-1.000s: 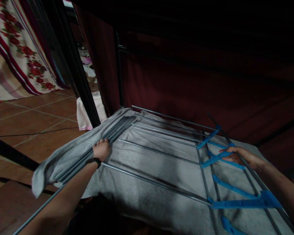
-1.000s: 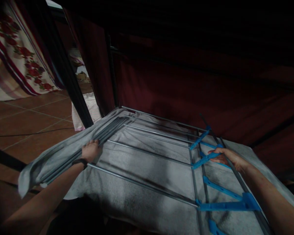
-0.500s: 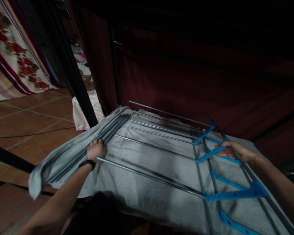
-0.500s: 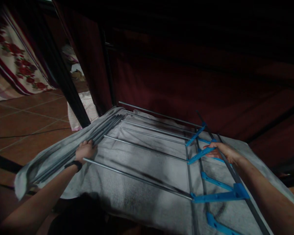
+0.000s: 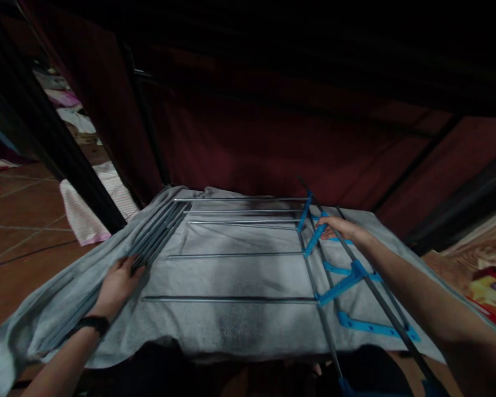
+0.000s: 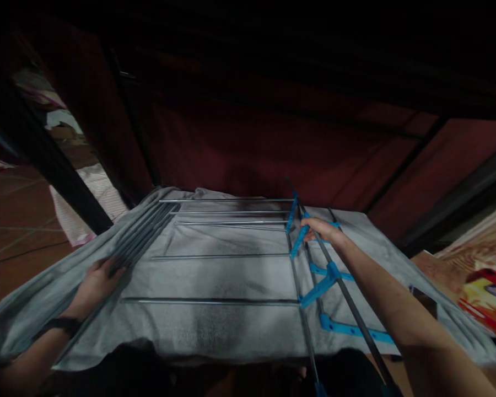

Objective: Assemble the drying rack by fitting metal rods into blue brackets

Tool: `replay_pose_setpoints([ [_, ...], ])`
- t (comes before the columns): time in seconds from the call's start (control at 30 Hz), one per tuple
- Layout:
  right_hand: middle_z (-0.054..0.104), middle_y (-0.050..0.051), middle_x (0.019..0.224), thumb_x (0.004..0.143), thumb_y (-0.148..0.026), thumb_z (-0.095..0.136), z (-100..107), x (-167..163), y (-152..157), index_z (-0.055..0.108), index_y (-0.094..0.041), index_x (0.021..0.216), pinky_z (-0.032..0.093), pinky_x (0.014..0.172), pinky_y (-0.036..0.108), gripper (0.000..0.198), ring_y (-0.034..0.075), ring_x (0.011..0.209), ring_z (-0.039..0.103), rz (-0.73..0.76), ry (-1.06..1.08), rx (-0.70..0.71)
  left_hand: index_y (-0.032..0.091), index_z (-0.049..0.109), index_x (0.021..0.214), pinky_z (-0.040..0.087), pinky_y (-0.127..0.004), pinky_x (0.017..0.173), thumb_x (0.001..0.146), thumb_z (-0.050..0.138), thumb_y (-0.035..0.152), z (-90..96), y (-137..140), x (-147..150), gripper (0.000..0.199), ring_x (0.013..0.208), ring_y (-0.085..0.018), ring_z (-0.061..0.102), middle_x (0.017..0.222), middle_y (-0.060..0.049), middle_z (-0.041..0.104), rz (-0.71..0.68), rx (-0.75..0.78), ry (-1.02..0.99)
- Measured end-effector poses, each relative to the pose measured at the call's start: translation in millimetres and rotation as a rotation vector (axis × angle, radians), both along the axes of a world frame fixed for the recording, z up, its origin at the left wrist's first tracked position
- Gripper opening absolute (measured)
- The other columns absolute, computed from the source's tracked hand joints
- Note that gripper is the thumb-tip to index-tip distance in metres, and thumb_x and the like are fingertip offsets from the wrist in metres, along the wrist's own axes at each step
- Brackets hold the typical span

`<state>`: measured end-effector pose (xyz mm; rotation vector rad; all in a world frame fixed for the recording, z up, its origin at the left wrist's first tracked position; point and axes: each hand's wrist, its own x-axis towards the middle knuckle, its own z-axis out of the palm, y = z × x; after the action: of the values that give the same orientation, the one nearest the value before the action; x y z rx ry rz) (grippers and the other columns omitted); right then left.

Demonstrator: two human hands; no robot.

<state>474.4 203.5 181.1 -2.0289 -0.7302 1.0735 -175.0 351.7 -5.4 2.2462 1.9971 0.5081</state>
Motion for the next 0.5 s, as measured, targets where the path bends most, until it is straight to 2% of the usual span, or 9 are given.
replay_pose_setpoints([
  [0.2,0.060,0.000,0.058,0.085,-0.023,0.068,8,-4,-8,0.060,-0.015,0.078,0.052,0.052,0.024,0.013,0.014,0.051,0.057,-0.025,-0.180,0.038,0.023,0.051,0.127,0.042,-0.051,0.112,0.087,0.035,0.051,20.1,-19,5,0.052,0.130,-0.034,0.049,0.128,-0.008,0.059,0.092,0.054,-0.174],
  [0.3,0.063,0.001,0.065,0.083,-0.026,0.071,11,-8,-16,0.062,-0.015,0.085,0.052,0.055,0.025,0.015,0.014,0.055,0.059,-0.026,-0.226,0.024,0.023,0.055,0.125,0.045,-0.052,0.108,0.085,0.039,0.050,33.3,-33,22,0.050,0.126,-0.034,0.051,0.128,-0.008,0.060,0.084,0.093,-0.218],
  [0.4,0.068,0.003,0.077,0.084,-0.030,0.069,12,-16,-31,0.064,-0.016,0.099,0.051,0.058,0.024,0.021,0.015,0.063,0.061,-0.015,-0.274,0.037,0.013,0.060,0.124,0.043,-0.050,0.111,0.086,0.042,0.049,41.9,-52,49,0.056,0.125,-0.034,0.052,0.129,-0.016,0.058,-0.005,0.193,-0.239],
  [0.5,0.072,0.008,0.091,0.082,-0.033,0.069,15,-25,-57,0.062,-0.015,0.121,0.051,0.062,0.025,0.043,0.018,0.074,0.065,-0.038,-0.345,0.075,0.012,0.064,0.122,0.043,-0.049,0.110,0.089,0.042,0.049,41.0,-77,85,0.055,0.123,-0.033,0.054,0.128,-0.017,0.058,-0.148,0.284,-0.276],
])
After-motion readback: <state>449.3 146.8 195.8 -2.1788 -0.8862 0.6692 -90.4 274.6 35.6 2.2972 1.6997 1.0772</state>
